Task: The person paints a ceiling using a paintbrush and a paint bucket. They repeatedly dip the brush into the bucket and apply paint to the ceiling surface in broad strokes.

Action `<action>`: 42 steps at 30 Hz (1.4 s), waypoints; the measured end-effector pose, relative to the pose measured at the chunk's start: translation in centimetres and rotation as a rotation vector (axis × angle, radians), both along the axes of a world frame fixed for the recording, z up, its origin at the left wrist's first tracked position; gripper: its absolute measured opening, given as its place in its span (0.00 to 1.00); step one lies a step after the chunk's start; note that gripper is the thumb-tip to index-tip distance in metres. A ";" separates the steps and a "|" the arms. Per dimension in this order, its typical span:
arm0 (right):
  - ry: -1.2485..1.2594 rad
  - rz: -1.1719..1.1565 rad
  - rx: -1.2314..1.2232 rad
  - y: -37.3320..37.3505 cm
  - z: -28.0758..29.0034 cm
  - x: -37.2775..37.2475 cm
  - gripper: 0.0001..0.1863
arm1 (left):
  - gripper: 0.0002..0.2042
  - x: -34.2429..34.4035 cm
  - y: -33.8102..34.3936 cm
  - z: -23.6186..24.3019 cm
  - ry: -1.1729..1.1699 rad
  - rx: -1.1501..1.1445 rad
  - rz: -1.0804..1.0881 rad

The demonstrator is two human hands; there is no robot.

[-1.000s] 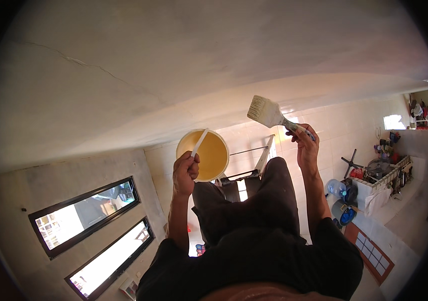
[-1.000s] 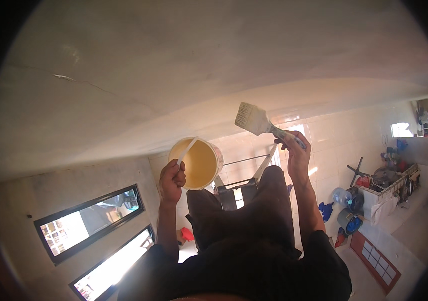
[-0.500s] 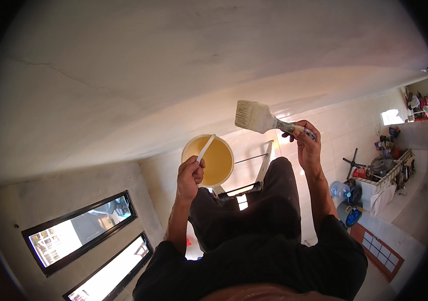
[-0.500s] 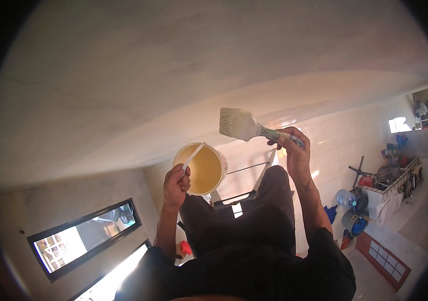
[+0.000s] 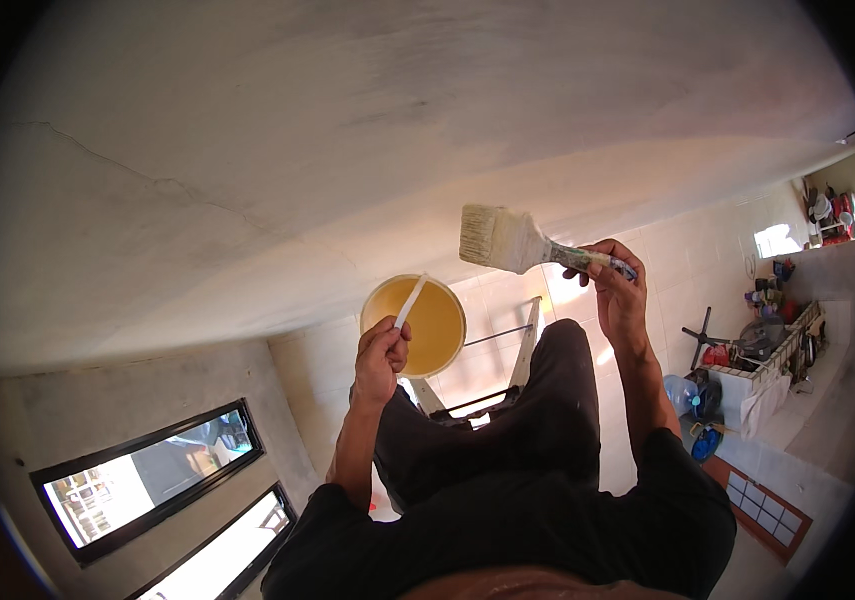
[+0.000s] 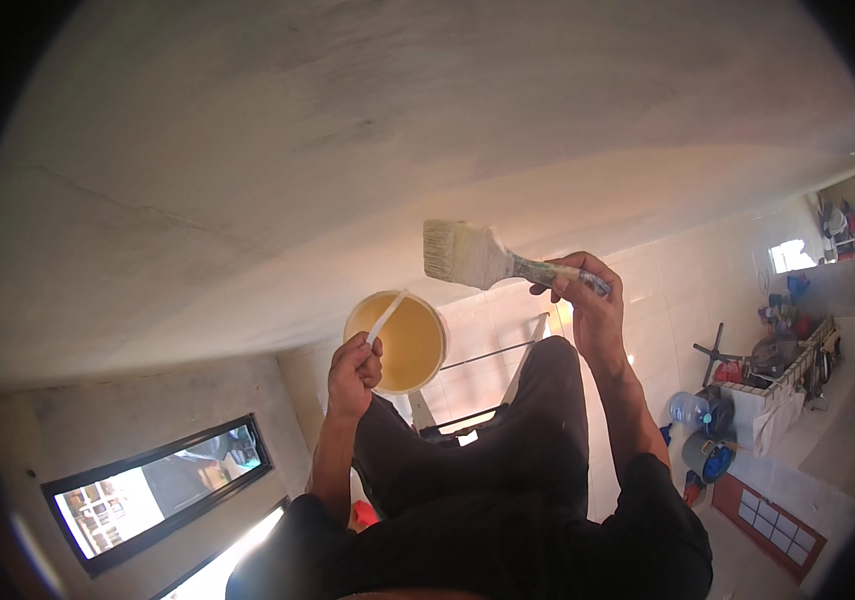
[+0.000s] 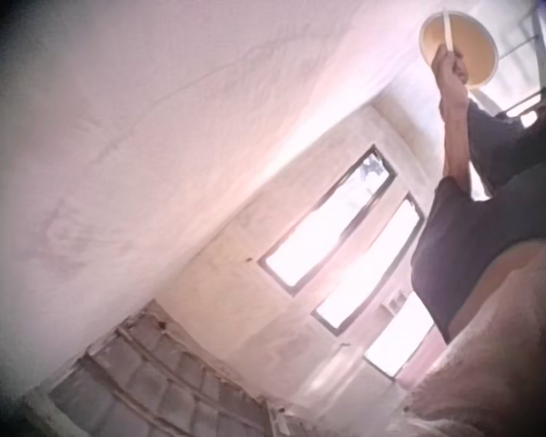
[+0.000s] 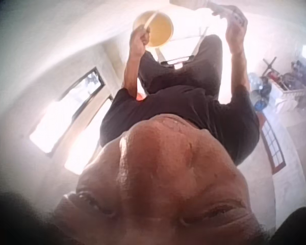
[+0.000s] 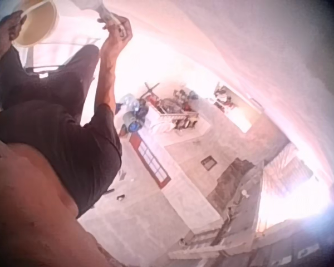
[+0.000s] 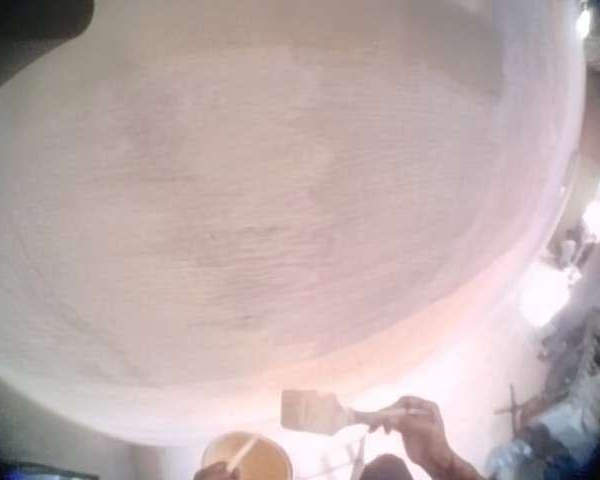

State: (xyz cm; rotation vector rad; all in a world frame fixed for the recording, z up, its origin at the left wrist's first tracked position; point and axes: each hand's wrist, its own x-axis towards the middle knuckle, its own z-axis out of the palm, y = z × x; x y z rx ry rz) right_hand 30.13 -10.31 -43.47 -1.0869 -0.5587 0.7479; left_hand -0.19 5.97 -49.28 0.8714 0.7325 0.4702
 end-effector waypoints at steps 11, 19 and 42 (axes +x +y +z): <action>-0.081 0.047 0.053 1.7 -1.5 0.7 0.11 | 0.10 0.8 -1.5 -3.0 0.000 0.009 0.063; -0.286 0.218 0.182 13.3 4.3 -0.5 0.10 | 0.10 2.9 -1.2 1.5 -0.089 0.024 0.182; -0.524 -0.143 0.132 9.7 4.3 9.6 0.10 | 0.09 3.7 -1.2 4.7 -0.161 0.114 0.260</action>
